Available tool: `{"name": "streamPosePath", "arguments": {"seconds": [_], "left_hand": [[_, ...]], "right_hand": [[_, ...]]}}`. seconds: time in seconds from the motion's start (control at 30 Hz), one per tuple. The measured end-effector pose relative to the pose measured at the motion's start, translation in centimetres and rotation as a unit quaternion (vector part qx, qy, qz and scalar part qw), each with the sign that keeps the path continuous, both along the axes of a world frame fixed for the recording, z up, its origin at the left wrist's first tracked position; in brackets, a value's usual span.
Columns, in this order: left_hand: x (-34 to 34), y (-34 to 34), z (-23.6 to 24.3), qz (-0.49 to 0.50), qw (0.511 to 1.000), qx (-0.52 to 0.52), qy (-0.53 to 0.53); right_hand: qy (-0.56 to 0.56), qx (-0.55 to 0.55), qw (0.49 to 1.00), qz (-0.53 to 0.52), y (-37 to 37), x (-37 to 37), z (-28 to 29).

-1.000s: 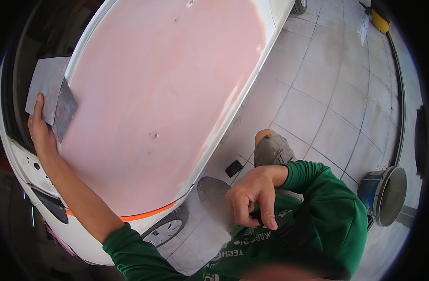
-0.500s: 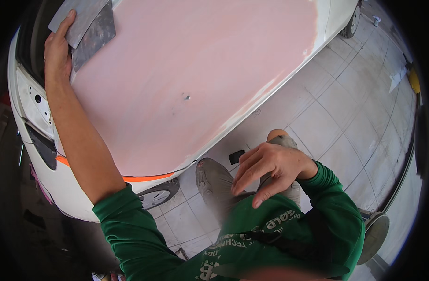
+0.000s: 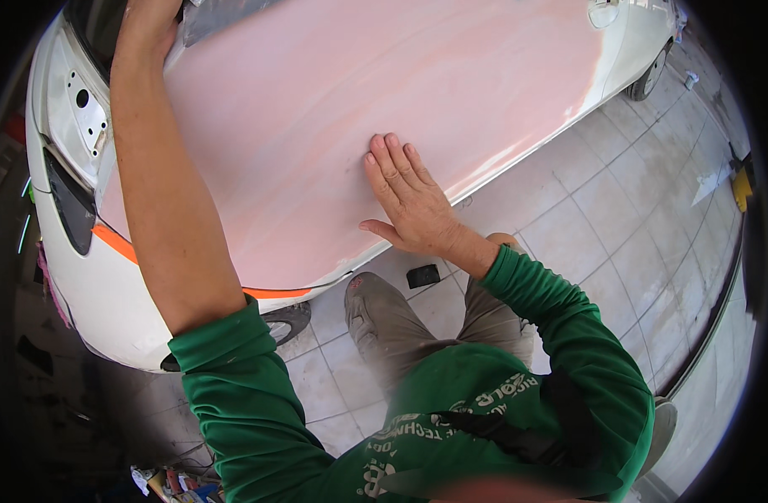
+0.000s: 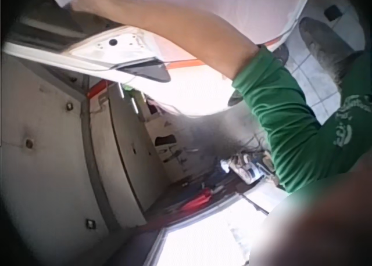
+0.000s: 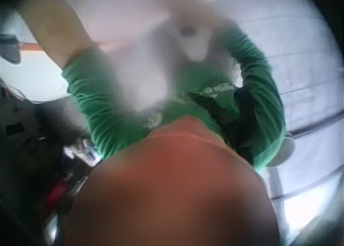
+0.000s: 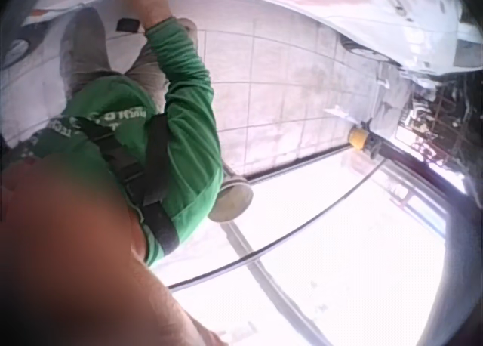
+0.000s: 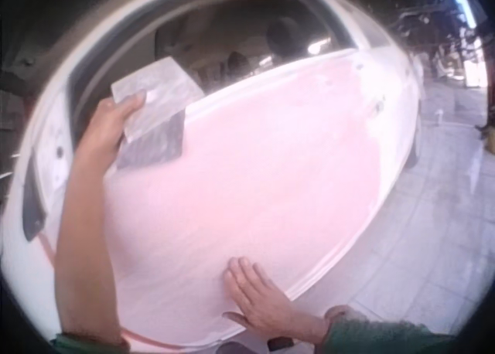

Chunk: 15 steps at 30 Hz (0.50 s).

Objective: The person sands a pink primer patch on a white car door with a sanding block, wipes the surface with a cloth, and then uses a heat gun on the same area. The person also plugs in the heat gun cord during the process.

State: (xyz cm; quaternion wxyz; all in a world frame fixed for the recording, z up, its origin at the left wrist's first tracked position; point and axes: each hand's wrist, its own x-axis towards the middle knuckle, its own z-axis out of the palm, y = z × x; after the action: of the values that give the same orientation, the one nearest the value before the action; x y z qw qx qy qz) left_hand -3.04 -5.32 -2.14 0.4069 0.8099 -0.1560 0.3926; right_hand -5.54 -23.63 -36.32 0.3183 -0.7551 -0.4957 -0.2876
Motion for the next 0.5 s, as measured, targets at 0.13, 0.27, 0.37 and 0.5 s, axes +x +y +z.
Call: {"name": "streamPosePath", "arguments": {"seconds": [0.13, 0.27, 0.37, 0.5], "left_hand": [[-0.1, 1.0, -0.7, -0.014, 1.000, -0.015, 0.007], [-0.3, 0.4, -0.1, -0.001, 1.000, -0.010, 0.013], [0.4, 3.6, 1.5, 0.050, 0.995, -0.052, 0.062], [2.4, 2.9, 0.9, 0.036, 0.993, -0.072, 0.090]], "right_hand": [[0.046, 0.015, 0.999, -0.021, 1.2, -2.1, -2.0], [0.075, -0.044, 0.996, 0.022, -0.9, -3.6, -3.3], [0.048, -0.030, 0.997, 0.061, -2.6, -3.4, -2.5], [-0.045, 0.058, 0.997, 0.029, -4.6, 0.9, 4.6]]}}
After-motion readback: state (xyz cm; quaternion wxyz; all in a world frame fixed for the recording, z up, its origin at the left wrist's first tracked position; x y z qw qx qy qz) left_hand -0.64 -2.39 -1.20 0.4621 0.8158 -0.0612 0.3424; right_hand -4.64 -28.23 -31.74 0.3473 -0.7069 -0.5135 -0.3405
